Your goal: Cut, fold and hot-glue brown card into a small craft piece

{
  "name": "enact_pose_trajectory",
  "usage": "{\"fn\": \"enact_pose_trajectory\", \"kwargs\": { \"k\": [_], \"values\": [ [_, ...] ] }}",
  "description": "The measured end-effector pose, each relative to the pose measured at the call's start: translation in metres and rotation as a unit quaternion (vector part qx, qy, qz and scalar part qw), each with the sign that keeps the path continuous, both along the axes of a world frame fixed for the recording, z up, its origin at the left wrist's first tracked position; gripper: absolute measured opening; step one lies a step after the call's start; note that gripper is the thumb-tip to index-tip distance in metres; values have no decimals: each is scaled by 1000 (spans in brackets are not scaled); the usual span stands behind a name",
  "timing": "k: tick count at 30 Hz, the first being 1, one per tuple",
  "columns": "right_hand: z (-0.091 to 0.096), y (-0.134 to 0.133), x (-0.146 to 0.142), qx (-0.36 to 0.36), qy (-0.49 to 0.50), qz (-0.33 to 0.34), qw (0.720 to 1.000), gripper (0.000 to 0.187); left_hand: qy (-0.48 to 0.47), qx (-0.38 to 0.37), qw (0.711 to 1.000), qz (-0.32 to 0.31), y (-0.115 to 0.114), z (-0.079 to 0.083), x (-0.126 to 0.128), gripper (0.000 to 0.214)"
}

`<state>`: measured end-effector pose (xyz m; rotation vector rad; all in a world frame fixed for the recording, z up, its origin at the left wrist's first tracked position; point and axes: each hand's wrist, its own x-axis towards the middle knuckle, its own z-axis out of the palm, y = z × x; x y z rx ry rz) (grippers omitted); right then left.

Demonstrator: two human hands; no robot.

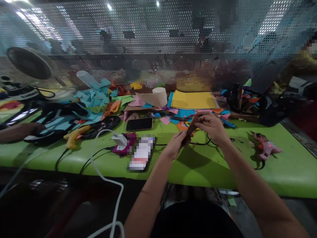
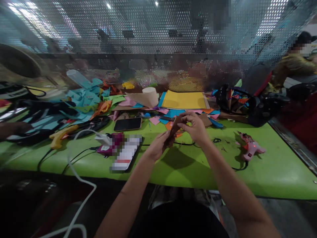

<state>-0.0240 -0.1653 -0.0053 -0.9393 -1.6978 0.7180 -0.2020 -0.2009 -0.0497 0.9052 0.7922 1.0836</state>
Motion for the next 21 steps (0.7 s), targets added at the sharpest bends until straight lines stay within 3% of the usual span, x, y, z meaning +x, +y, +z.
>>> {"fn": "enact_pose_trajectory", "kwargs": {
  "k": [13,18,21],
  "values": [
    [1,1,4,-20,-52,79,995,20,42,28,998,35,-2,2,4,47],
    [3,-4,1,-18,-59,59,996,25,75,43,995,42,0,-1,4,47],
    [0,-4,-2,-22,-51,46,997,29,101,81,991,15,0,1,4,45]
  ]
}}
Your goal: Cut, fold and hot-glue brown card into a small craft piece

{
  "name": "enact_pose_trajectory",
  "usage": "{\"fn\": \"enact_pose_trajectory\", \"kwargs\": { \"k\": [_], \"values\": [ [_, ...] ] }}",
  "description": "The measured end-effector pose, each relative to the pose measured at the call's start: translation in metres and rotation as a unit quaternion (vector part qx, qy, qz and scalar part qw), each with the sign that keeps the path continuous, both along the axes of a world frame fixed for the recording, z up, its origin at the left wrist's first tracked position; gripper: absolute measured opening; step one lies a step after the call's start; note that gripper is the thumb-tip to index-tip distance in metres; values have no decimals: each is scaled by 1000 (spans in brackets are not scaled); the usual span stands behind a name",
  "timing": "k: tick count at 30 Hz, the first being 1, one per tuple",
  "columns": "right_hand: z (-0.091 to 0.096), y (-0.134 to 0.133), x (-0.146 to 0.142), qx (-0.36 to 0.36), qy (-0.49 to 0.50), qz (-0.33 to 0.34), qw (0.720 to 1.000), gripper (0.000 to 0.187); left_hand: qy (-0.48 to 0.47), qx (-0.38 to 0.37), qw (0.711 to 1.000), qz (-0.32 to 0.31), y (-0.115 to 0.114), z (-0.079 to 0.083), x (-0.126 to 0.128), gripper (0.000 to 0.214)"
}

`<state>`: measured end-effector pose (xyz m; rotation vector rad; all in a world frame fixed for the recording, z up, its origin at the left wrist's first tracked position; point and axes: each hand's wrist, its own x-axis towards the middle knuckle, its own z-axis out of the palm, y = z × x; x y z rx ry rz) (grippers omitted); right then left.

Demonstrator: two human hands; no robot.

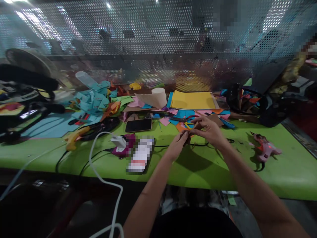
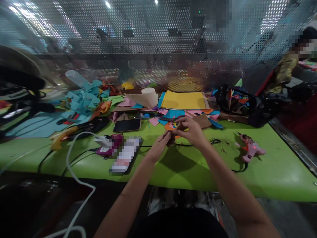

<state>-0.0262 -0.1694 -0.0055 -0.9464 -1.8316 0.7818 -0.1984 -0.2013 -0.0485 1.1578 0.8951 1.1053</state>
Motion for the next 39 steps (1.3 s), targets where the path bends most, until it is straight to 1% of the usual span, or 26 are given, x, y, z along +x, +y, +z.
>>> {"fn": "enact_pose_trajectory", "kwargs": {
  "k": [3,7,10,13,16,20,24,26,33,39],
  "values": [
    [-2,0,-3,0,1,7,1000,29,27,35,999,-18,-1,2,0,44],
    [-2,-2,-4,12,-2,17,1000,25,16,31,999,-16,-1,2,1,43],
    [-2,-2,-4,17,-16,5,1000,19,15,29,999,-3,-1,1,1,46],
    [-2,-1,-2,40,-39,-16,998,16,25,32,999,20,1,-1,1,48],
    [-2,0,-1,40,-41,-9,998,15,7,14,999,37,1,0,1,49],
    [-3,0,-2,15,-19,10,1000,16,-42,-19,998,35,-2,5,3,49],
    [-3,-1,-3,4,-7,7,1000,19,-85,-56,994,37,-4,8,3,44],
    [-3,-1,-3,0,-1,3,1000,21,-97,-59,993,40,-3,7,2,40],
    [-1,1,0,-19,24,-19,999,26,-68,-5,994,84,0,6,-1,39],
    [1,0,1,-47,47,-8,998,21,-77,28,993,83,0,5,3,37]
  ]
}}
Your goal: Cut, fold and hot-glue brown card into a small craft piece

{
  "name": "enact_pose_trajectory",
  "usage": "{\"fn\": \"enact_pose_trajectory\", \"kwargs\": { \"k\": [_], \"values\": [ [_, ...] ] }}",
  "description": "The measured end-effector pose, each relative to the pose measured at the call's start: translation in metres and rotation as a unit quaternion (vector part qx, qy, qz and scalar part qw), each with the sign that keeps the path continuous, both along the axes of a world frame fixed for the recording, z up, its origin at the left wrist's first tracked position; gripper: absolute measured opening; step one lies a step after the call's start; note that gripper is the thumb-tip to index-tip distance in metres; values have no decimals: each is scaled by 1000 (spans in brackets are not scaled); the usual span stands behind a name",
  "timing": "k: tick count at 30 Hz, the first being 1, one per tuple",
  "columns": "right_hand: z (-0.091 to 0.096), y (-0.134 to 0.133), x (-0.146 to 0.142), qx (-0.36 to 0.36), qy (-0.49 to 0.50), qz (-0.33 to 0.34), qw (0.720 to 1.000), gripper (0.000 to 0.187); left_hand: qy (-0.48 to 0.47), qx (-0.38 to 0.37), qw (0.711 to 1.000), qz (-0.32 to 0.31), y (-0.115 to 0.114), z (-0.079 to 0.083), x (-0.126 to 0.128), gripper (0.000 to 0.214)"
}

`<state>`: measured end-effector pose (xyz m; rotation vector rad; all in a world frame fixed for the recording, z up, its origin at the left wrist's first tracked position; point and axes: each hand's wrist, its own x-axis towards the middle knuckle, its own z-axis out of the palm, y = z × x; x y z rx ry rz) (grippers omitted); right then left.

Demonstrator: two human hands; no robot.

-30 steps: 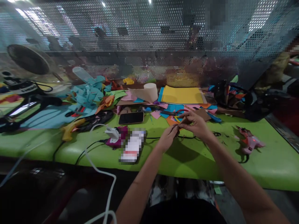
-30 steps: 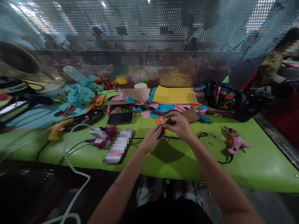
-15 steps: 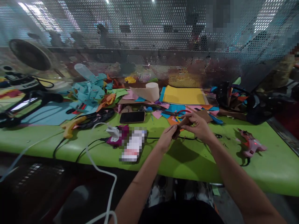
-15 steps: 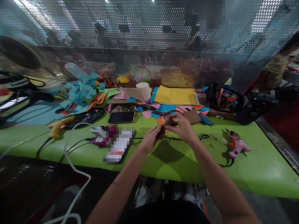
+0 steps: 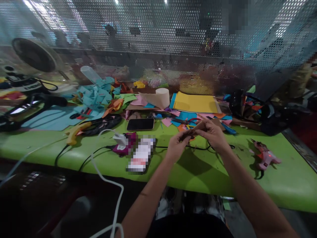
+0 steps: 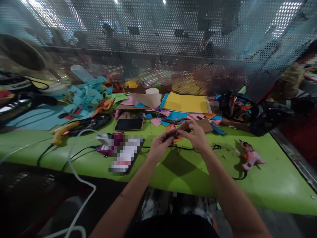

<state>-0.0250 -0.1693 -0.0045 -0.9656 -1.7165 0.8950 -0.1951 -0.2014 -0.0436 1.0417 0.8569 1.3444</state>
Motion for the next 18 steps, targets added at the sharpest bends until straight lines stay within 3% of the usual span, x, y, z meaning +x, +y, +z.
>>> {"fn": "enact_pose_trajectory", "kwargs": {
  "k": [8,14,18],
  "values": [
    [0,-5,-4,2,-6,1,1000,21,30,6,999,30,0,-5,-1,33],
    [-3,-6,-4,-80,44,13,996,38,13,-15,1000,16,-1,1,0,30],
    [-6,-2,-1,-48,27,-18,998,22,9,-28,999,13,-3,4,-1,32]
  ]
}}
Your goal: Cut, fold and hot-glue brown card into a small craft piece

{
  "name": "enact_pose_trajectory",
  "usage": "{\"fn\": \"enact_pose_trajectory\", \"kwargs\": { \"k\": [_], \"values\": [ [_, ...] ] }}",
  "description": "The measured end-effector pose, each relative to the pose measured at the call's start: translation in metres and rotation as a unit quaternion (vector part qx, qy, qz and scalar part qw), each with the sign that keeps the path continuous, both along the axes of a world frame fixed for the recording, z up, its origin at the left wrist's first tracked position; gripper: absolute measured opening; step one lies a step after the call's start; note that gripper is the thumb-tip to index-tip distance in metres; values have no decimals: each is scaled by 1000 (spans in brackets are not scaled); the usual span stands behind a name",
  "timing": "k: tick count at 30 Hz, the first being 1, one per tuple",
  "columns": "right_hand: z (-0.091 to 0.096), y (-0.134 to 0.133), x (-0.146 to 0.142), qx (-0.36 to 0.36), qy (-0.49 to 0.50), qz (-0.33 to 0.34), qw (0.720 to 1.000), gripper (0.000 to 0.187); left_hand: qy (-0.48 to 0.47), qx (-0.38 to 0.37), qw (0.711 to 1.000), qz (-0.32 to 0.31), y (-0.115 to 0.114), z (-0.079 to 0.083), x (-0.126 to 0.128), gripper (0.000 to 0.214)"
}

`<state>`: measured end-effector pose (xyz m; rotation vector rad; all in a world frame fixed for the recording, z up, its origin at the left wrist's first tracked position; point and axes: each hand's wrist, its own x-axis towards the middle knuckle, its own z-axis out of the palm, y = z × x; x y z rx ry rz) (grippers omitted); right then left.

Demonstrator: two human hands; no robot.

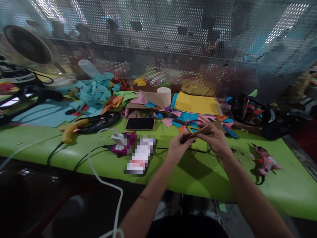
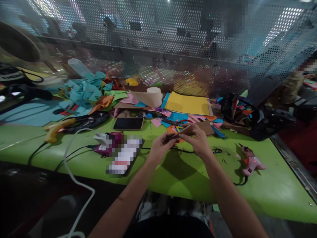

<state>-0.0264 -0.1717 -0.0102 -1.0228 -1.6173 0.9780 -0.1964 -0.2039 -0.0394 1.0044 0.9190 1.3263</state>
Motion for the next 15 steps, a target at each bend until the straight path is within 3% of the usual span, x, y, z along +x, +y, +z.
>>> {"fn": "enact_pose_trajectory", "kwargs": {
  "k": [15],
  "values": [
    [-6,3,3,-4,50,-30,998,15,2,2,1000,29,0,5,-5,43]
  ]
}}
